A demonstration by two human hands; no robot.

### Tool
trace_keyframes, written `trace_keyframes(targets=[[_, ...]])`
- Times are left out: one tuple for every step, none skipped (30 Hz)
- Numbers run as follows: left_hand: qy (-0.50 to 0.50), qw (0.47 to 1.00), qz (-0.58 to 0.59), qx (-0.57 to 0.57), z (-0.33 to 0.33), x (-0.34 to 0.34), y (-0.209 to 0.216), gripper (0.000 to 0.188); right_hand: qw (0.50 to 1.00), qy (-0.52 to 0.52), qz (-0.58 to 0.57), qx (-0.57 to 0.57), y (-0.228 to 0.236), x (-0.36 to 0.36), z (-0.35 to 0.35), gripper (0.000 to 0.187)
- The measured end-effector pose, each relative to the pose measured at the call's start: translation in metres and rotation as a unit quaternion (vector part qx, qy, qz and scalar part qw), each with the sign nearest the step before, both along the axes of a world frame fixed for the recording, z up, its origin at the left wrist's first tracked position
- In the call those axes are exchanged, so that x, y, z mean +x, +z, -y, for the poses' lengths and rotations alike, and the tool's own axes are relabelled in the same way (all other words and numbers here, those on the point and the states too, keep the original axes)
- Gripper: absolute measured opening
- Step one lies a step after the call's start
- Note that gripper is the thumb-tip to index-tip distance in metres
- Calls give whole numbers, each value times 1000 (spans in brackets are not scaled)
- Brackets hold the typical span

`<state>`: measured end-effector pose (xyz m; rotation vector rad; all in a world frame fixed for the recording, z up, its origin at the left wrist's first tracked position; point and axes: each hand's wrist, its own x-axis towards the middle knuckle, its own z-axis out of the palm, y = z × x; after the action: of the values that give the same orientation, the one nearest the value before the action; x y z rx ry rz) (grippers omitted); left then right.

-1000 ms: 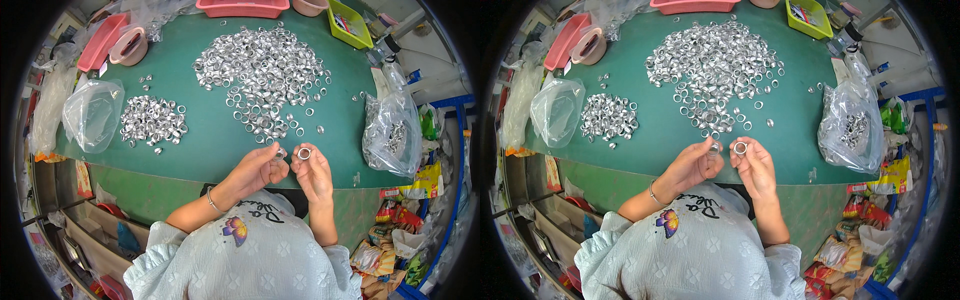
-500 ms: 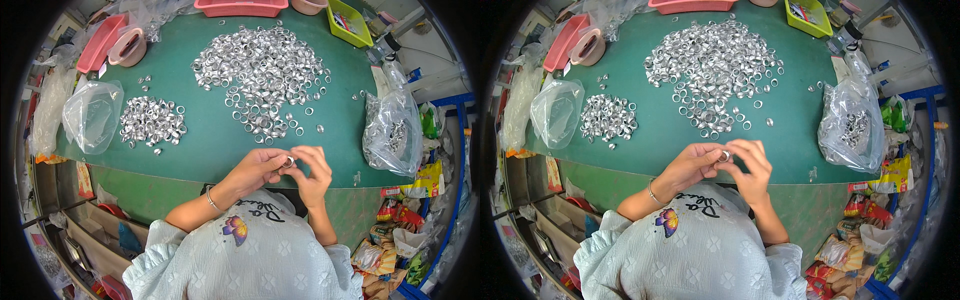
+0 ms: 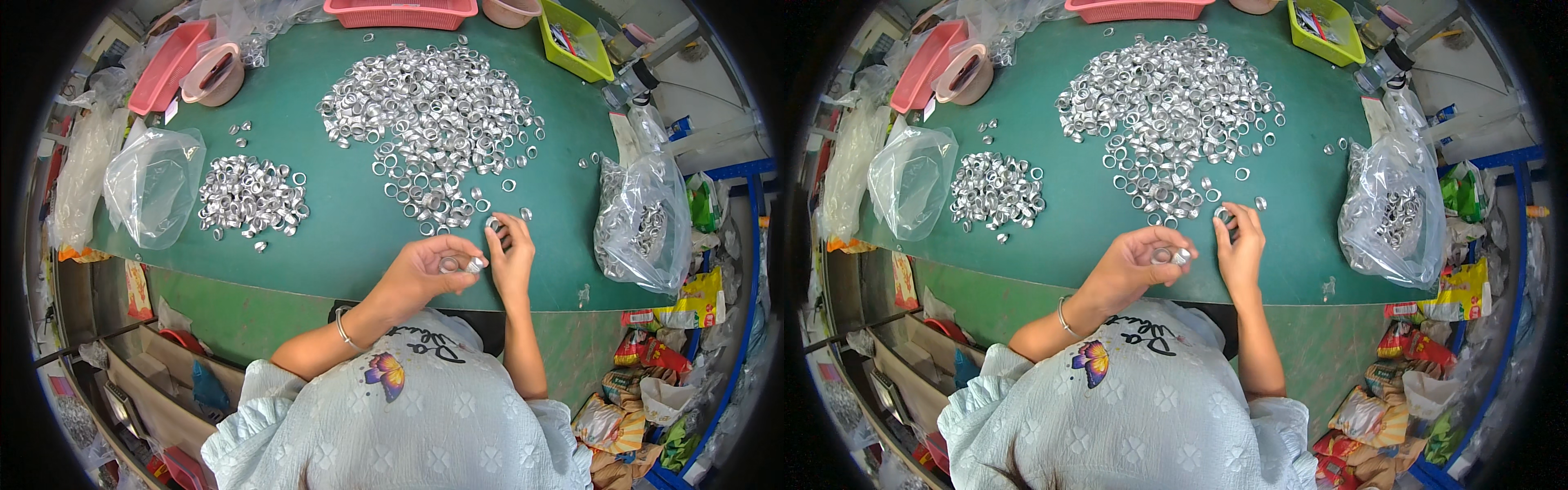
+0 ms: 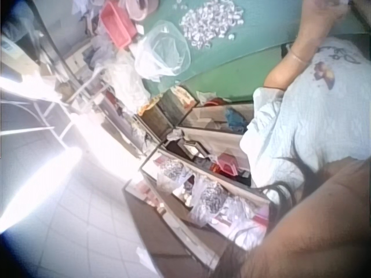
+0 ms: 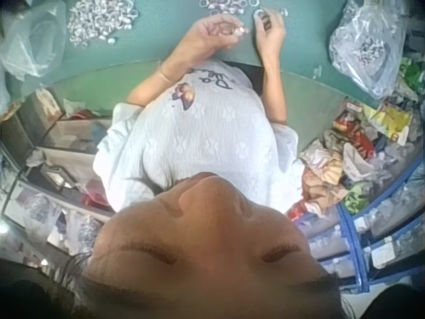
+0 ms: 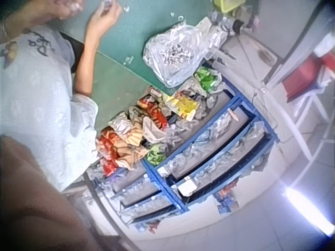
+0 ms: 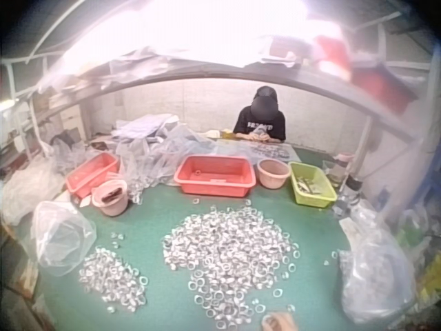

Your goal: The person sits at a green workbench and assembles small, silver metal components by hand. They pick up individual pieces from a large pile, fit them together, and place the finished assemblies into a separate pile on the table.

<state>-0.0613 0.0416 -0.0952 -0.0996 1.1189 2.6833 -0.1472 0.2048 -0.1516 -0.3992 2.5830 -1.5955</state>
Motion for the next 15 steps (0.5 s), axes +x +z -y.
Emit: trace_keyframes(targets=[[9, 998, -8, -56, 0, 1, 3, 28, 987, 4, 97, -128, 4, 4, -3, 30], [17, 993, -17, -111, 0, 1, 5, 28, 949, 7, 191, -251, 11, 8, -6, 29], [33, 992, -19, -117, -1, 2, 6, 29, 920, 45, 231, -312, 23, 12, -8, 29], [48, 991, -21, -122, -2, 3, 6, 29, 894, 75, 251, -363, 30, 16, -9, 29], [62, 990, -24, -128, -3, 3, 6, 30, 865, 102, 268, -412, 36, 21, -10, 30], [61, 991, -19, -119, -3, 3, 7, 31, 832, 129, 284, -459, 40, 25, -11, 30], [61, 992, -14, -111, -4, 3, 9, 31, 826, 145, 279, -467, 44, 28, -12, 33], [60, 993, -9, -103, -4, 3, 10, 32, 826, 153, 272, -469, 47, 30, -12, 33], [63, 993, -13, -100, -4, 4, 10, 32, 826, 161, 264, -471, 51, 33, -11, 33], [67, 993, -18, -97, -5, 4, 9, 32, 826, 170, 257, -472, 53, 35, -11, 34], [70, 993, -22, -95, -6, 5, 8, 32, 821, 173, 260, -477, 54, 36, -10, 34], [73, 992, -25, -100, -7, 4, 10, 32, 816, 176, 264, -483, 55, 37, -10, 34], [76, 991, -27, -105, -8, 4, 14, 31, 812, 179, 267, -488, 55, 38, -10, 34], [80, 990, -30, -111, -8, 4, 16, 31, 812, 175, 267, -488, 55, 38, -9, 34], [79, 988, -37, -128, -8, 5, 16, 30, 813, 172, 267, -488, 54, 39, -9, 34]])
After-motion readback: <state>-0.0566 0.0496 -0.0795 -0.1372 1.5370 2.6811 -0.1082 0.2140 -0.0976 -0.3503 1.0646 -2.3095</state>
